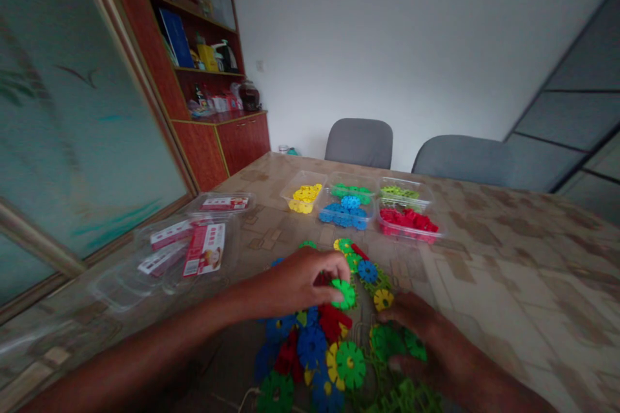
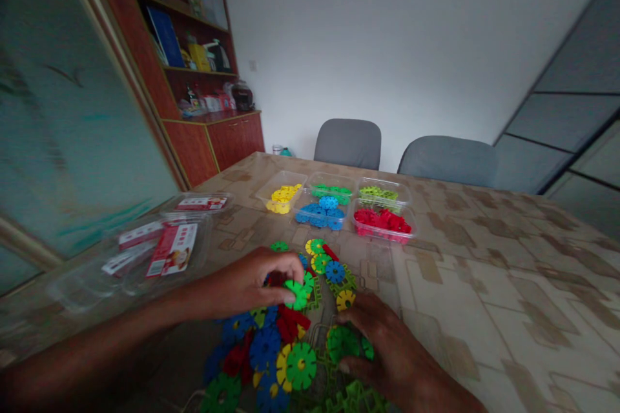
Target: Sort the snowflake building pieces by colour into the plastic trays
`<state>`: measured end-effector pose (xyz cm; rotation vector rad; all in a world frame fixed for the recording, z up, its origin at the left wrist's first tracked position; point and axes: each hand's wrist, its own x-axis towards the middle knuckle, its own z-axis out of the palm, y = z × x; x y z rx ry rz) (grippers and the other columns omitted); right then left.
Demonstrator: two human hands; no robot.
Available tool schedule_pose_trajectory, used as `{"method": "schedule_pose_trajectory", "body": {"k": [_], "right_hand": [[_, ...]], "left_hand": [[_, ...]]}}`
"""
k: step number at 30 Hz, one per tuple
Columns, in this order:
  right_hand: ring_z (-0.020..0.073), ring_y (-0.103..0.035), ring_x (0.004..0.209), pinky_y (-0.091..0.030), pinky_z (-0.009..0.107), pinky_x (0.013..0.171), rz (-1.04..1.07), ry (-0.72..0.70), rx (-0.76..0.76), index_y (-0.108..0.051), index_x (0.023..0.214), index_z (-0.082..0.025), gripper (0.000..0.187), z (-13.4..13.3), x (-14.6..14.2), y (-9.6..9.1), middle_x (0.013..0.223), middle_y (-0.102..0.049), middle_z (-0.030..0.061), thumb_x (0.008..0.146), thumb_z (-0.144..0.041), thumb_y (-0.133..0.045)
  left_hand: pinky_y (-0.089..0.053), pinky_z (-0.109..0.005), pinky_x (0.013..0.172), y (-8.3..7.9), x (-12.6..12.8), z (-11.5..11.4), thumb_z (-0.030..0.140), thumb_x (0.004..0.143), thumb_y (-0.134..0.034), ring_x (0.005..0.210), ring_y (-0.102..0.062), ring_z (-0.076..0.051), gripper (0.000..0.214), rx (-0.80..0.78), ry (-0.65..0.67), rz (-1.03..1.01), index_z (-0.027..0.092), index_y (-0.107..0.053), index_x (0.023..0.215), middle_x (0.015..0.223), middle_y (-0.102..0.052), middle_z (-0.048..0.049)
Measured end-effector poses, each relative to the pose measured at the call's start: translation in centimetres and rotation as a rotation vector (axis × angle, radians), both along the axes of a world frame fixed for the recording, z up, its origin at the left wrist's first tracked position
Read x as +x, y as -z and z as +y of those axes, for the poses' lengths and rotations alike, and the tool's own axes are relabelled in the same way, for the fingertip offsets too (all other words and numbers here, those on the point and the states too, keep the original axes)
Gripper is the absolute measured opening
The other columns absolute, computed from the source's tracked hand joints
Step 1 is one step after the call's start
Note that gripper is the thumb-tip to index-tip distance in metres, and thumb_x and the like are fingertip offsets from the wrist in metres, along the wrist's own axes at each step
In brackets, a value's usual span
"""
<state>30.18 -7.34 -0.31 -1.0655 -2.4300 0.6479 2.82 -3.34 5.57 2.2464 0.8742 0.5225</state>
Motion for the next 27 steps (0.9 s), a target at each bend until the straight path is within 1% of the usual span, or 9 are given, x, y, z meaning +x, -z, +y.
{"method": "schedule_pose_trajectory", "body": {"k": [3,6,8,10,13,16,20,23,27], "right_hand": [[0.0243,-0.057,0.097,-0.049,0.035,0.08,-0.002,0.03,-0.046,-0.06,0.1,-0.022,0.037,0.0,-0.1,0.6,0.106,-0.06,0.0072,0.065,-0.014,-0.07],[0.0196,-0.058,0.08,-0.047,0.029,0.067,-0.014,0.109,-0.119,-0.057,0.086,-0.02,0.032,0.1,-0.5,0.7,0.088,-0.061,0.0031,0.059,-0.008,-0.068],[0.0161,-0.057,0.071,-0.044,0.025,0.061,-0.009,0.145,-0.18,-0.056,0.081,-0.019,0.027,0.1,-0.8,0.3,0.078,-0.06,-0.0006,0.06,-0.006,-0.066],[0.0141,-0.056,0.067,-0.041,0.022,0.058,0.023,0.153,-0.228,-0.055,0.076,-0.019,0.018,0.2,-0.8,-0.1,0.071,-0.058,-0.0029,0.066,-0.008,-0.064],[0.0141,-0.057,0.068,-0.041,0.022,0.061,0.073,0.147,-0.265,-0.058,0.079,-0.019,0.005,0.4,-0.3,-0.7,0.072,-0.061,-0.003,0.076,-0.018,-0.062],[0.0161,-0.058,0.072,-0.042,0.023,0.061,0.067,0.161,-0.282,-0.062,0.091,-0.019,0.012,0.9,0.7,-1.2,0.077,-0.064,-0.0009,0.082,-0.027,-0.06],[0.0157,-0.055,0.063,-0.039,0.023,0.054,0.001,0.15,-0.27,-0.063,0.08,-0.018,0.019,1.4,2.1,-2.4,0.069,-0.062,-0.0002,0.086,-0.034,-0.054],[0.0142,-0.053,0.057,-0.037,0.022,0.051,-0.074,0.122,-0.253,-0.064,0.077,-0.019,0.019,1.5,2.5,-2.8,0.064,-0.061,-0.0014,0.085,-0.034,-0.055],[0.0168,-0.06,0.068,-0.043,0.024,0.059,-0.067,0.131,-0.208,-0.065,0.083,-0.02,0.014,1.7,2.2,-2.6,0.075,-0.067,0.001,0.086,-0.027,-0.053]], "left_hand": [[-0.039,-0.02,0.063,0.3,1.2,-2.0,0.018,0.08,-0.065,0.075,-0.058,-0.013,0.017,-0.048,0.158,0.089,0.021,-0.061,0.096,0.084,-0.063,0.0012],[-0.041,-0.022,0.072,1.0,2.0,-3.3,0.018,0.079,-0.07,0.084,-0.06,-0.016,0.021,0.018,0.241,0.188,0.022,-0.061,0.097,0.09,-0.064,-0.0005],[-0.042,-0.023,0.077,1.3,2.2,-3.6,0.018,0.08,-0.069,0.091,-0.061,-0.018,0.024,0.052,0.232,0.244,0.022,-0.06,0.102,0.096,-0.065,-0.0022],[-0.043,-0.025,0.077,1.5,2.2,-3.8,0.018,0.081,-0.068,0.094,-0.061,-0.02,0.03,0.091,0.214,0.294,0.022,-0.059,0.109,0.1,-0.065,-0.0042],[-0.043,-0.027,0.073,1.7,2.2,-3.8,0.028,0.078,-0.072,0.092,-0.062,-0.023,0.041,0.159,0.238,0.316,0.021,-0.056,0.115,0.102,-0.064,-0.0062],[-0.042,-0.027,0.071,2.0,2.1,-3.7,0.036,0.073,-0.075,0.091,-0.061,-0.023,0.048,0.211,0.285,0.299,0.021,-0.055,0.114,0.101,-0.063,-0.0062],[-0.041,-0.026,0.067,2.4,2.0,-3.6,0.034,0.075,-0.073,0.089,-0.06,-0.021,0.036,0.232,0.313,0.309,0.021,-0.057,0.105,0.097,-0.062,-0.0044],[-0.041,-0.026,0.065,2.5,2.1,-3.7,0.034,0.074,-0.074,0.088,-0.06,-0.02,0.034,0.247,0.292,0.334,0.021,-0.058,0.101,0.096,-0.062,-0.0033],[-0.042,-0.027,0.067,2.1,2.1,-3.6,0.034,0.072,-0.076,0.09,-0.06,-0.021,0.042,0.25,0.235,0.365,0.021,-0.056,0.106,0.101,-0.061,-0.0046]]}}
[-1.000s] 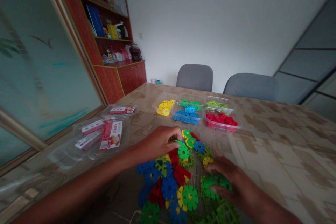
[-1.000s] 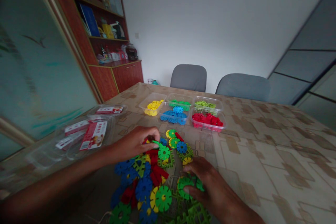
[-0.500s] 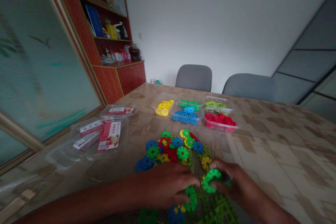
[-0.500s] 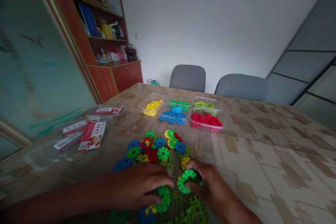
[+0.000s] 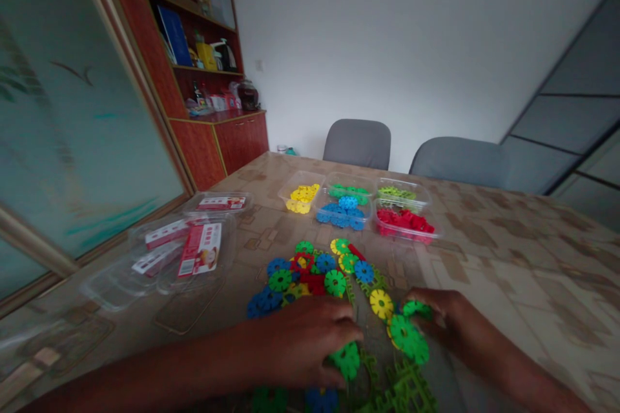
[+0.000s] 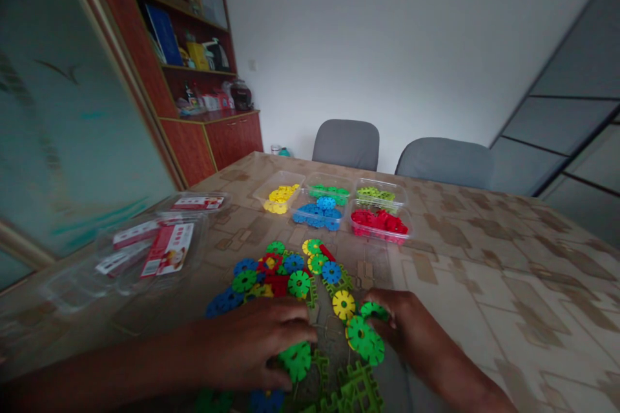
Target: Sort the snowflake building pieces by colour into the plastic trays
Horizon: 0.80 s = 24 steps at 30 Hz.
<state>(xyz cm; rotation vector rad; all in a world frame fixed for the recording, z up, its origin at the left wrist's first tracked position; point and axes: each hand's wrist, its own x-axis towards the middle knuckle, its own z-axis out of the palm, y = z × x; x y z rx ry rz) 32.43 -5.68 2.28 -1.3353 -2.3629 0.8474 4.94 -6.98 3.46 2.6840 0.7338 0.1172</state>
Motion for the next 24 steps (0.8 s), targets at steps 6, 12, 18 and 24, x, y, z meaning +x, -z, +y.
{"method": "schedule_pose_trajectory", "body": {"k": [6,12,18,24], "right_hand": [[0.016,-0.059,0.062,-0.043,0.024,0.055,0.031,0.035,0.044,-0.065,0.081,-0.019,0.019,0.2,0.3,-0.2,0.073,-0.066,0.003,0.088,-0.029,-0.05],[0.0135,-0.058,0.066,-0.043,0.02,0.055,0.047,-0.073,-0.066,-0.063,0.106,-0.025,0.037,-0.4,0.8,1.7,0.083,-0.067,-0.0007,0.072,-0.009,-0.06],[0.0122,-0.053,0.066,-0.039,0.021,0.055,0.01,-0.042,0.028,-0.06,0.094,-0.023,0.038,-0.5,0.4,2.3,0.079,-0.06,-0.0019,0.062,-0.002,-0.056],[0.0101,-0.047,0.06,-0.032,0.02,0.052,0.01,-0.014,0.032,-0.051,0.076,-0.02,0.027,-0.4,0.0,2.2,0.067,-0.051,-0.0053,0.058,-0.002,-0.058]], "left_hand": [[-0.038,-0.027,0.063,-0.2,-0.4,0.4,0.023,0.071,-0.076,0.085,-0.059,-0.02,0.034,0.012,-0.039,0.009,0.02,-0.054,0.097,0.094,-0.061,-0.0022],[-0.036,-0.027,0.064,0.1,-0.5,0.8,0.019,0.073,-0.074,0.086,-0.057,-0.019,0.03,-0.008,-0.078,-0.066,0.021,-0.052,0.094,0.095,-0.059,-0.002],[-0.038,-0.026,0.068,-0.2,-0.5,0.9,0.02,0.076,-0.073,0.088,-0.059,-0.02,0.03,-0.066,-0.122,-0.062,0.022,-0.054,0.098,0.094,-0.061,-0.002],[-0.04,-0.025,0.07,0.1,-0.5,1.1,0.016,0.079,-0.068,0.087,-0.06,-0.019,0.023,-0.099,-0.132,-0.102,0.023,-0.057,0.098,0.092,-0.063,-0.0018]]}}
